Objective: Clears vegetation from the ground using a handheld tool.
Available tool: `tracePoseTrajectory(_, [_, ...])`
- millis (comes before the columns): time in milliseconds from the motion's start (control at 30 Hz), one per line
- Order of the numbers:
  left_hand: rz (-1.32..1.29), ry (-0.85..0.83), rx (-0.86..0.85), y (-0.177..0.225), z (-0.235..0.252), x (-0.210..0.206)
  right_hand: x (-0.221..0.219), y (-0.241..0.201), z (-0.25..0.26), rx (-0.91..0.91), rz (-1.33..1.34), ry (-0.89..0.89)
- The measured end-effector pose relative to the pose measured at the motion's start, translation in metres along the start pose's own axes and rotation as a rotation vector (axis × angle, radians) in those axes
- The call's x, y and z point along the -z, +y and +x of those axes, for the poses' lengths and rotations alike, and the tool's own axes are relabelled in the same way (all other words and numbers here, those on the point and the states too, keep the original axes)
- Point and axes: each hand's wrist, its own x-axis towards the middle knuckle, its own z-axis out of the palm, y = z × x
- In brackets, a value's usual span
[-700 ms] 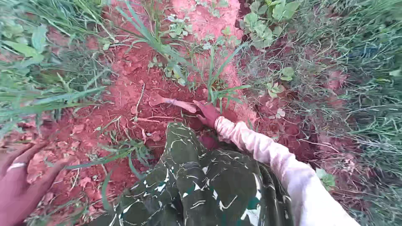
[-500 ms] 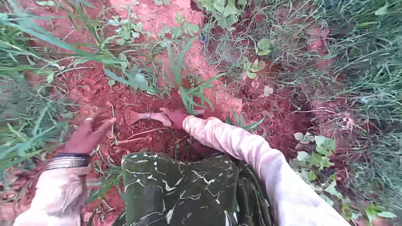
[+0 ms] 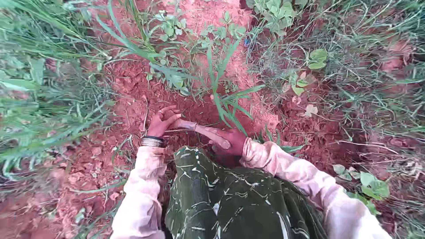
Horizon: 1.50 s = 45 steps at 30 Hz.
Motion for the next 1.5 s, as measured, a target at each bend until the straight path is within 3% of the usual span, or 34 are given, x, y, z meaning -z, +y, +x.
tracePoseTrajectory(100, [-0.336, -0.078, 0.017, 0.009, -0.005, 0.013, 0.001, 0.007, 0.009, 0.033, 0.035, 0.077])
tracePoseTrajectory(200, [-0.33, -0.004, 0.094, 0.027, -0.008, 0.011, 0.006, 0.001, 0.017, 0.009, 0.039, 0.076])
tracePoseTrajectory(600, [0.073, -0.139, 0.181, 0.055, 0.008, 0.017, 0.031, 0.019, 0.024, 0.019, -0.122, 0.106])
tracePoseTrajectory(733, [0.303, -0.223, 0.18, 0.05, -0.009, 0.031, 0.044, 0.014, 0.019, -0.014, -0.039, 0.062])
tracePoseTrajectory(900, [0.479, -0.121, 0.142, 0.055, -0.033, 0.055, 0.052, 0.004, 0.028, 0.04, 0.101, 0.001])
tracePoseTrajectory(1033, [0.863, -0.018, -0.064, 0.082, -0.025, 0.069, 0.072, 0.015, 0.02, 0.184, -0.11, 0.129])
tracePoseTrajectory(1167, [1.062, -0.007, -0.044, 0.103, 0.015, 0.08, 0.101, 0.042, -0.027, 0.005, -0.251, 0.285])
tracePoseTrajectory(1267, [1.124, -0.118, 0.033, 0.091, 0.043, 0.051, 0.113, 0.049, -0.059, -0.106, -0.29, 0.316])
tracePoseTrajectory(1400, [1.077, -0.459, 0.406, 0.034, 0.052, -0.024, 0.107, 0.043, -0.087, -0.085, -0.302, 0.178])
tracePoseTrajectory(1500, [0.963, -0.537, 0.52, -0.004, 0.048, -0.067, 0.089, 0.04, -0.093, -0.098, -0.324, 0.075])
